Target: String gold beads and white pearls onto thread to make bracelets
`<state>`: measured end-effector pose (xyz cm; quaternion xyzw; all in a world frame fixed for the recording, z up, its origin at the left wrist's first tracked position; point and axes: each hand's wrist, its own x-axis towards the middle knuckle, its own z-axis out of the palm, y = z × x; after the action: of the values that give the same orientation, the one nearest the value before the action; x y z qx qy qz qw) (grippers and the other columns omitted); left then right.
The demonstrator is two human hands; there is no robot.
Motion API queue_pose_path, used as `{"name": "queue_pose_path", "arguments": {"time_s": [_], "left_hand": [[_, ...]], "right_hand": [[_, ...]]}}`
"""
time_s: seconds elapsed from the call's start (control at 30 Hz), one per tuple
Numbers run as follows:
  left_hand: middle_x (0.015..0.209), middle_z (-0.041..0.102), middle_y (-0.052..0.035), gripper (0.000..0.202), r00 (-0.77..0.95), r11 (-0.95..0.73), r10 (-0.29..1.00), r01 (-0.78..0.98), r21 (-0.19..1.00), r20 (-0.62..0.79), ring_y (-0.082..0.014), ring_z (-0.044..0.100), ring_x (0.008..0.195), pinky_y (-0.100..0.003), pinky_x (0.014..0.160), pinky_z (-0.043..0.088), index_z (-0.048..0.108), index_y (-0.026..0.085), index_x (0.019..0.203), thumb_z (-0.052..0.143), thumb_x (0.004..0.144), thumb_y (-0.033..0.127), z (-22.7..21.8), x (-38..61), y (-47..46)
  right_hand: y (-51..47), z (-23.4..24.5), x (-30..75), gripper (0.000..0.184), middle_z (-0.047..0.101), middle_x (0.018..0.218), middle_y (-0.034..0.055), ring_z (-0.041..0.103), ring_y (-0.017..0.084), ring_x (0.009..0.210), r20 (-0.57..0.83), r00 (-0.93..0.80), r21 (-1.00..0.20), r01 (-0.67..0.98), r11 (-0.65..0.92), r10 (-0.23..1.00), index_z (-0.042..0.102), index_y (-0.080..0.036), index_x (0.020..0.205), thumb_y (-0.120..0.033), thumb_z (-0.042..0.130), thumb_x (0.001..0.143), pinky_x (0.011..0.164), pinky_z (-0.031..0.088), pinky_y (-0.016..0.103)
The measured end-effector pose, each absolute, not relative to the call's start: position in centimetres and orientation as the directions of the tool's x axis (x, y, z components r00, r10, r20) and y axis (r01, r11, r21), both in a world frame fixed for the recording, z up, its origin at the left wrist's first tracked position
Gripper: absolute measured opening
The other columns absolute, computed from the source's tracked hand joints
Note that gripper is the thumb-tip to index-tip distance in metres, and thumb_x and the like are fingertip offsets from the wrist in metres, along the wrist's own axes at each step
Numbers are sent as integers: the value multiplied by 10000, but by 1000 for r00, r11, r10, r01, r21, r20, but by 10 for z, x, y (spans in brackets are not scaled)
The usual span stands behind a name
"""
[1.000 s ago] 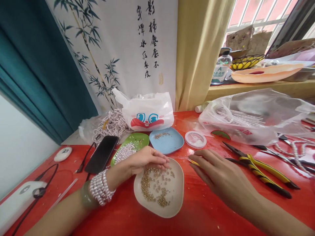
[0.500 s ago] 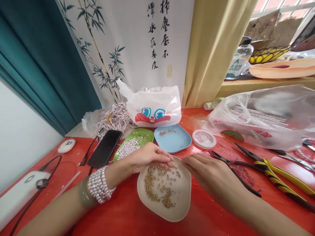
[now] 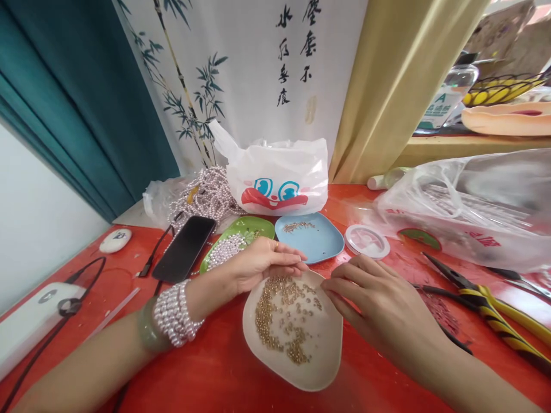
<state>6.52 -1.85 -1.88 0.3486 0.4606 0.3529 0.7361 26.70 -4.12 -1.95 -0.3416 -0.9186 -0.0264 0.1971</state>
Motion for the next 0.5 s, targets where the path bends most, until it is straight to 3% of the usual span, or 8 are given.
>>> {"name": "queue_pose_path", "arguments": {"time_s": [0.1,0.27,0.33,0.5], "left_hand": [[695,684,-75,106,325,511,840,-200,836,-435,-74,610,588,-198,681,467,664,60,761,667,671,114,-18,65,-18],[709,686,-73,104,335,509,838,-198,838,-430,-72,613,601,-200,691,461,665,63,771,659,678,110,-21,64,-18],[714,685,-74,112,336,510,838,-201,836,-431,-74,613,610,-207,702,458,667,64,772,665,674,118,-22,64,-17],[722,684,-71,121,339,498,843,-198,844,-417,-76,611,634,-214,724,457,673,75,773,676,670,139,-23,64,-17]], "right_hand": [[-39,-20,259,263,591,668,37,512,192,703,404,-679,-122,624,772,613,615,-187,690,-184,405,848,646,372,337],[-34,-24,253,279,541,658,42,495,133,566,298,-717,-266,572,776,630,572,-142,706,-170,343,863,502,392,249],[-33,-25,254,296,525,655,42,489,128,555,305,-730,-238,563,791,611,552,-138,691,-176,323,874,482,392,243],[-34,-24,260,350,530,670,55,505,142,610,308,-816,-40,502,864,489,561,-143,691,-156,279,897,519,422,250]]}}
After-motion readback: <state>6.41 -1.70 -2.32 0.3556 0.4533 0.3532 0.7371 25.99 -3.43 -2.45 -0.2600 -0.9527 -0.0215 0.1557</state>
